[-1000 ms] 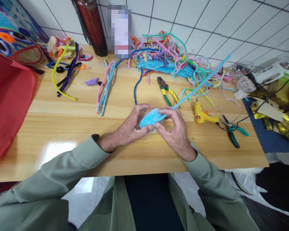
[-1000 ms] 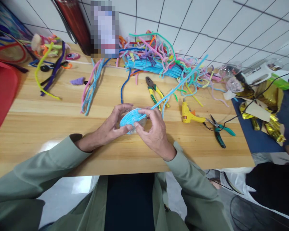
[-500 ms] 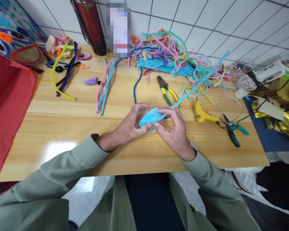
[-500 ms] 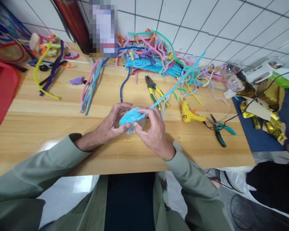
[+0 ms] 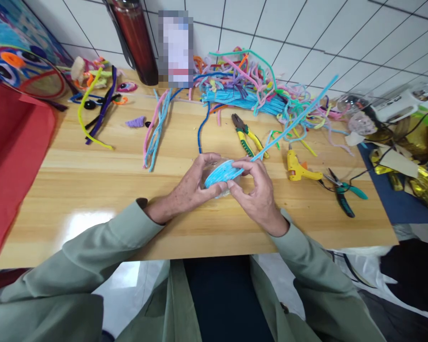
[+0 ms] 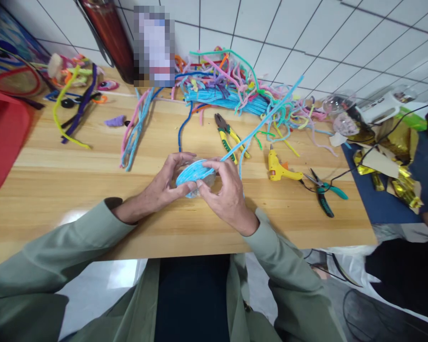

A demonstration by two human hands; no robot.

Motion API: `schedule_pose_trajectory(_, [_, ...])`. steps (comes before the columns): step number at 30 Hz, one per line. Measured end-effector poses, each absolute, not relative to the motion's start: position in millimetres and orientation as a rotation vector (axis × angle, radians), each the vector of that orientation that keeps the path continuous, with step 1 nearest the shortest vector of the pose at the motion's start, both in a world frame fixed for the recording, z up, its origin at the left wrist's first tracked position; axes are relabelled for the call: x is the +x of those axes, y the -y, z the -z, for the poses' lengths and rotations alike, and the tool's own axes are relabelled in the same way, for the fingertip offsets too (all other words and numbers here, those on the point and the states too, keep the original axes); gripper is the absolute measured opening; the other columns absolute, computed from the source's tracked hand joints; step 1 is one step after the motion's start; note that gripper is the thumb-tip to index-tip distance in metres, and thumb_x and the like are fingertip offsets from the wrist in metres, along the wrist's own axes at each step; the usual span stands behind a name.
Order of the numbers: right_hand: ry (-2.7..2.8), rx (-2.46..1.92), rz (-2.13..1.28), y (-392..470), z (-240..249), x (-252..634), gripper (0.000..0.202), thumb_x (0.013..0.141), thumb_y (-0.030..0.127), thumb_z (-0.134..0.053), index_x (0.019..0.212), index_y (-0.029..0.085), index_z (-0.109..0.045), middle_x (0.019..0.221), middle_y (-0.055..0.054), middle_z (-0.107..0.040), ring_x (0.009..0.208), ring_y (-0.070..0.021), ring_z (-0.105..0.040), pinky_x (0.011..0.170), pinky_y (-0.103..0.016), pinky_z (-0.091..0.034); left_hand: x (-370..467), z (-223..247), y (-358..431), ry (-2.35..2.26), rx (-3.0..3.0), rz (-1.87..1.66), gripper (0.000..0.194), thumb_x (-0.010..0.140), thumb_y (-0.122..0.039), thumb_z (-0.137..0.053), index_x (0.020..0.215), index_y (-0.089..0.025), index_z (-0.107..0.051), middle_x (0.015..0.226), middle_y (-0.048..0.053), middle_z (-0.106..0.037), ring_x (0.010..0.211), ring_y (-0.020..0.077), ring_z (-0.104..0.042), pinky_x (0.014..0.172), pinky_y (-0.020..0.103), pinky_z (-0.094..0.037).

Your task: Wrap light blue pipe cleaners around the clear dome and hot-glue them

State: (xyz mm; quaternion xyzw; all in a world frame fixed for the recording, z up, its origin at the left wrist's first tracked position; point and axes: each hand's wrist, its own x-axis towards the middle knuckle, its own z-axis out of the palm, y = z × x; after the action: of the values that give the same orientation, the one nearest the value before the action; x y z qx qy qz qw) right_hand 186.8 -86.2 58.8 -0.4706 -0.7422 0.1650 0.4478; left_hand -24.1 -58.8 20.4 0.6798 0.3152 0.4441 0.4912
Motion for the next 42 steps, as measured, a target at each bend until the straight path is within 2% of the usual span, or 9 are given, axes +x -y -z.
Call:
schedule_pose_trajectory(6, [1.812, -1.148, -0.470, 85, -60, 194, 0.019, 0.101, 0.029, -0.073, 0.120, 0.029, -0.069, 0.117, -0.007, -0.076, 0.112, -0.0272, -0.073, 0.100, -0.048, -0.062, -22, -21, 59, -0.736, 1.671, -1.147, 0.053, 0.100, -0.050, -0.077, 0.141, -0.029, -0.051, 0.142, 0.011, -0.061, 0.136, 0.0301, -0.065, 0.118, 0.053, -0.057])
schedule_pose_trajectory(10, [1.791, -1.151, -0.467, 84, -58, 196, 0.015, 0.099, 0.027, -0.076, 0.113, 0.028, -0.069, 0.116, -0.006, -0.078, 0.115, -0.0268, -0.075, 0.105, -0.049, -0.061, -22, -18, 60, -0.755, 1.704, -1.151, 0.054, 0.100, -0.048, -0.077, 0.143, -0.029, -0.049, 0.145, 0.013, -0.060, 0.140, 0.0307, -0.064, 0.119, 0.053, -0.056])
schedule_pose_trajectory(19, [1.773, -1.172, -0.493, 84, -58, 194, 0.009, 0.099, 0.029, -0.075, 0.106, 0.029, -0.070, 0.114, -0.006, -0.079, 0.112, -0.0267, -0.075, 0.102, -0.049, -0.062, -21, -13, 63, -0.808, 1.703, -1.175, 0.057, 0.099, -0.050, -0.076, 0.144, -0.028, -0.048, 0.145, 0.014, -0.059, 0.140, 0.0317, -0.064, 0.117, 0.055, -0.058])
schedule_pose_trajectory(25, [1.714, -1.174, -0.547, 86, -61, 193, 0.001, 0.102, 0.028, -0.071, 0.104, 0.028, -0.071, 0.111, -0.005, -0.080, 0.107, -0.0238, -0.076, 0.093, -0.043, -0.061, -20, -13, 63, -0.803, 1.697, -1.188, 0.055, 0.100, -0.048, -0.075, 0.144, -0.028, -0.047, 0.146, 0.014, -0.060, 0.141, 0.0319, -0.063, 0.121, 0.059, -0.055])
schedule_pose_trajectory(35, [1.640, -1.266, -0.675, 85, -56, 193, 0.008, 0.101, 0.034, -0.072, 0.106, 0.027, -0.072, 0.117, -0.005, -0.083, 0.108, -0.0240, -0.077, 0.088, -0.041, -0.059, -21, -11, 65, -0.832, 1.697, -1.207, 0.057, 0.100, -0.050, -0.076, 0.144, -0.027, -0.049, 0.147, 0.014, -0.059, 0.141, 0.0315, -0.063, 0.121, 0.057, -0.055])
schedule_pose_trajectory(38, [1.639, -1.313, -0.671, 85, -57, 193, 0.013, 0.099, 0.036, -0.073, 0.108, 0.027, -0.073, 0.109, -0.004, -0.082, 0.098, -0.0224, -0.076, 0.084, -0.039, -0.059, -20, -13, 66, -0.816, 1.678, -1.221, 0.056, 0.101, -0.051, -0.076, 0.143, -0.028, -0.049, 0.146, 0.013, -0.060, 0.139, 0.0303, -0.065, 0.118, 0.054, -0.058])
schedule_pose_trajectory(42, [1.631, -1.368, -0.675, 85, -61, 193, 0.016, 0.097, 0.038, -0.075, 0.109, 0.026, -0.076, 0.086, 0.001, -0.074, 0.076, -0.0173, -0.067, 0.072, -0.034, -0.055, -20, -13, 65, -0.817, 1.701, -1.247, 0.055, 0.100, -0.051, -0.077, 0.142, -0.028, -0.049, 0.145, 0.013, -0.060, 0.137, 0.0299, -0.066, 0.117, 0.053, -0.058])
